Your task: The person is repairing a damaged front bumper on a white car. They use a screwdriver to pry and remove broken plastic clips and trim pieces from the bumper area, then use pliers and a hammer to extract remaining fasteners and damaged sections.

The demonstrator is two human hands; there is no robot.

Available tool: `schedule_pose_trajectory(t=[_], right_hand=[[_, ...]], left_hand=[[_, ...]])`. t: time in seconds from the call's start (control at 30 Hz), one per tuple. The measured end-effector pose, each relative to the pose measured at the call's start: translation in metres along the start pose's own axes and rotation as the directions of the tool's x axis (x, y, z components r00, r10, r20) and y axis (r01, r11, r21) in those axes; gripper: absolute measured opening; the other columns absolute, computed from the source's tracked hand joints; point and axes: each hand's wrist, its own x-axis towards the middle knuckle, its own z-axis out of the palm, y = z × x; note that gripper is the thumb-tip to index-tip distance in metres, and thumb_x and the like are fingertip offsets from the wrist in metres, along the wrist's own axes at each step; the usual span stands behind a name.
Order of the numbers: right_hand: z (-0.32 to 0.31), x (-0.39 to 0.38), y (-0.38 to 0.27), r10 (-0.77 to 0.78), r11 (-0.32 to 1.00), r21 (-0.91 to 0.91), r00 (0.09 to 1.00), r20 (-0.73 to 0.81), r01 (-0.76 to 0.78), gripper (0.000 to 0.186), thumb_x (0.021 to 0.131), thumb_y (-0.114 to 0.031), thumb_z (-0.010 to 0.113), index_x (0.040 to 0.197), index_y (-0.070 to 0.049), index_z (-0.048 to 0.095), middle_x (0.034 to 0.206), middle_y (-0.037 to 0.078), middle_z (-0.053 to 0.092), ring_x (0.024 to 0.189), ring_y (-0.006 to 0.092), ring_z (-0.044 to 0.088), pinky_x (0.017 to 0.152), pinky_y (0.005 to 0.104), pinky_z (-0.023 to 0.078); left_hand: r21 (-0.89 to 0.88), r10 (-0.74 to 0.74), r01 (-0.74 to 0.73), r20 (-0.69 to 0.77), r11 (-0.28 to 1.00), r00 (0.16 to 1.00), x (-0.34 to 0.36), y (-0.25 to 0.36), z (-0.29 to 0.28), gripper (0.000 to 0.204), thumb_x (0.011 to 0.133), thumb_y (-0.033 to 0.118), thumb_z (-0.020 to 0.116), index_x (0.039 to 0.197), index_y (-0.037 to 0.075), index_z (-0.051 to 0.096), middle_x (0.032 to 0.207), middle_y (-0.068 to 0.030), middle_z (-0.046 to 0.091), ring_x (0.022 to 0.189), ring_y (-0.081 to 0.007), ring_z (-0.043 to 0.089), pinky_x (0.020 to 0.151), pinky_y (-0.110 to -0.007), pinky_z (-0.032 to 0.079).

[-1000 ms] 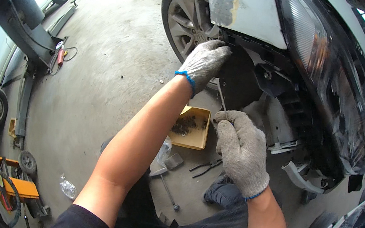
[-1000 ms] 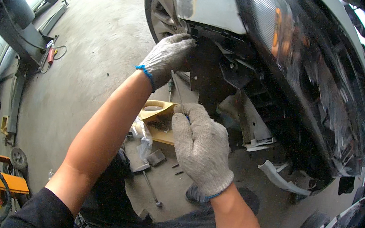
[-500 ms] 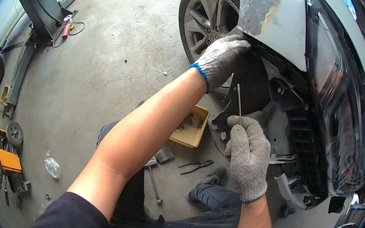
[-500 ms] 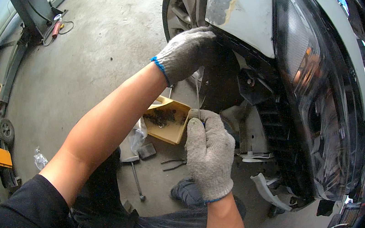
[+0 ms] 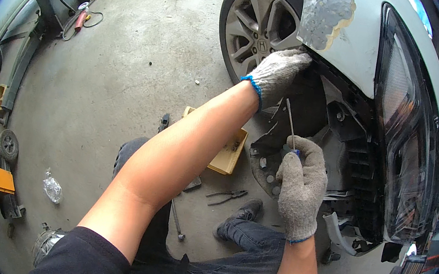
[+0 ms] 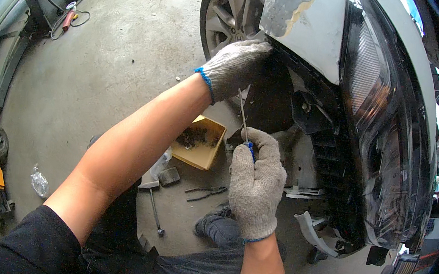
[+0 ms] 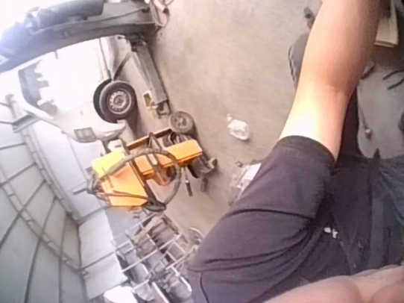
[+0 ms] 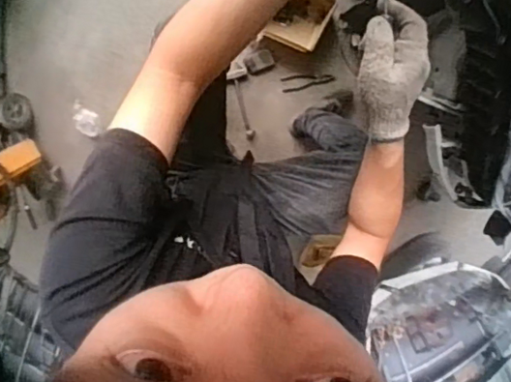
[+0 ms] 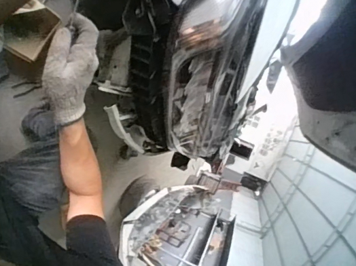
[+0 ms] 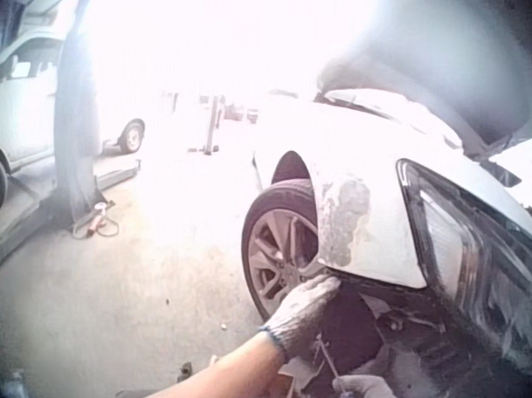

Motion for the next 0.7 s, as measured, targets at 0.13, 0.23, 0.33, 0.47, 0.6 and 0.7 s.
schedule_pose_trajectory(t=[0.13,0.23,0.33,0.47,0.6,0.7], right_hand=[[-0.001,0.0,0.005,-0.008,1.0,0.026,1.0,-0.002,0.008,0.023,0.099,-0.013,0.056,0.118,-0.002,0.06,0.072,0.001,0.06,0.064,0.0065,0.056,0.056,0.0237,0.046],[-0.003,0.0,0.006,-0.007,1.0,0.008,1.0,0.001,0.007,0.023,0.099,-0.013,0.056,0.118,-0.002,0.061,0.071,0.001,0.06,0.063,0.0067,0.055,0.056,0.0238,0.046],[-0.002,0.0,0.006,-0.019,1.0,0.009,1.0,0.017,0.019,0.023,0.099,-0.013,0.056,0.118,-0.001,0.061,0.071,0.001,0.06,0.062,0.007,0.056,0.056,0.0243,0.047],[-0.005,-0.001,0.012,-0.014,1.0,0.004,1.0,-0.002,0.014,0.024,0.098,-0.014,0.057,0.118,-0.001,0.061,0.072,0.002,0.061,0.063,0.0073,0.056,0.057,0.0249,0.047],[-0.004,-0.001,0.007,0.012,1.0,0.007,1.0,0.016,-0.012,0.025,0.098,-0.014,0.058,0.119,-0.001,0.062,0.077,0.003,0.064,0.067,0.0083,0.059,0.061,0.0253,0.05],[-0.002,0.001,0.007,-0.054,0.997,-0.062,0.999,0.002,0.054,0.026,0.097,-0.013,0.059,0.12,-0.001,0.061,0.08,0.005,0.066,0.07,0.0105,0.063,0.064,0.0272,0.052]], left_hand=[[0.228,0.253,-0.232,-0.067,0.946,0.965,0.004,0.002,0.01,0.02,0.088,0.008,0.06,0.106,0.003,0.067,0.103,-0.0141,0.069,0.097,-0.0283,0.064,0.084,-0.036,0.054],[0.788,0.62,-0.452,0.116,0.417,0.776,0.01,0.003,0.008,0.026,0.081,0.001,0.06,0.105,0.005,0.068,0.109,-0.0175,0.068,0.108,-0.0349,0.063,0.092,-0.038,0.054],[-0.117,0.458,-0.472,-0.128,0.874,0.879,0.033,-0.029,0.011,0.023,0.082,0.004,0.061,0.103,0.006,0.069,0.103,-0.0157,0.069,0.101,-0.0329,0.065,0.087,-0.038,0.055],[0.673,0.498,-0.379,0.019,0.635,0.867,0.032,-0.026,0.009,0.02,0.084,0.005,0.062,0.102,0.007,0.07,0.101,-0.0148,0.07,0.095,-0.0328,0.067,0.083,-0.037,0.056],[0.713,0.467,-0.315,-0.021,0.627,0.884,0.032,-0.021,0.011,0.017,0.087,0.007,0.063,0.103,0.006,0.07,0.101,-0.0171,0.07,0.091,-0.0336,0.068,0.077,-0.037,0.056],[0.673,0.442,-0.269,-0.097,0.689,0.892,0.029,-0.019,0.013,0.019,0.087,0.007,0.063,0.105,0.006,0.069,0.1,-0.0187,0.07,0.09,-0.0345,0.069,0.076,-0.038,0.056]])
